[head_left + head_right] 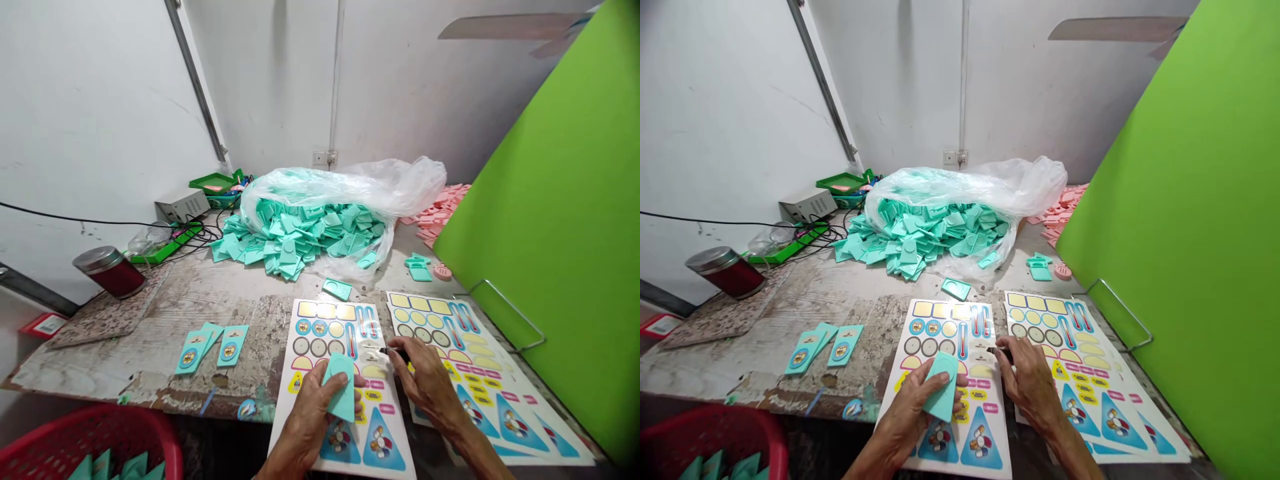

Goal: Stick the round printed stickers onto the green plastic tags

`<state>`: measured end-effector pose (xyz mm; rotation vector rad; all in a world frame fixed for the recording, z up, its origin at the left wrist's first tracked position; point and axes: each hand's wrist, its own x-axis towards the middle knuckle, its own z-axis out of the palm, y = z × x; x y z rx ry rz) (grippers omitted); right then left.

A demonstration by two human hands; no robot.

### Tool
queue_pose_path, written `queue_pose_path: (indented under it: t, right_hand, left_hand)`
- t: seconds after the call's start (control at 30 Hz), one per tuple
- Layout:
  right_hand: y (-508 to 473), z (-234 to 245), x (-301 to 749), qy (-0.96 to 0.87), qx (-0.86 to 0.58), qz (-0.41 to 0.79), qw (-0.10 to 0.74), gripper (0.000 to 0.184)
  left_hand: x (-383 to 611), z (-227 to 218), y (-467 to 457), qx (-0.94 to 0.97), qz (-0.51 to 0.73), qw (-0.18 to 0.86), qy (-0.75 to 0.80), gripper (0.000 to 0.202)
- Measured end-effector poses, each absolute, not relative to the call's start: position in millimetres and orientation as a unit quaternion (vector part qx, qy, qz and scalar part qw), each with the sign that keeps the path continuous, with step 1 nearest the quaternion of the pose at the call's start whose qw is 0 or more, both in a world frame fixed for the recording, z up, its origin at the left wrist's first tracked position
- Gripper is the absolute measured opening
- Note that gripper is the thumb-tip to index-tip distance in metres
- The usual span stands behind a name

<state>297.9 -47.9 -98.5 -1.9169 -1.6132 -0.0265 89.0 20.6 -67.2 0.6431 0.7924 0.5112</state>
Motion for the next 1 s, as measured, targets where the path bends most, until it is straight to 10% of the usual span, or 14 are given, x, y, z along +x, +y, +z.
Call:
queue_pose_path:
  t: [0.17,0.4,0.73,1.0]
  right_hand:
    - [-37,-94,305,-0.625,-0.717,0.010,0.309,0.018]
    - [-51,-56,279,-0.495,-0.650,0.448,0.364,0.030]
    - [-81,-77,217,-0.203,-0.595,0.599,0.496,0.050]
    - [-66,-101,289,-0.416,-0.849,0.073,0.318,0.037]
  left_hand:
    - [105,-70,23,0.376,0.251,0.805,0.385,0.036]
    - [102,-52,18,0.475,0.103,0.809,0.330,0.030]
    - [111,-63,-3,0.306,0.337,0.786,0.419,0.043]
    - [126,-64,11,0.381,0.328,0.718,0.482,0.050]
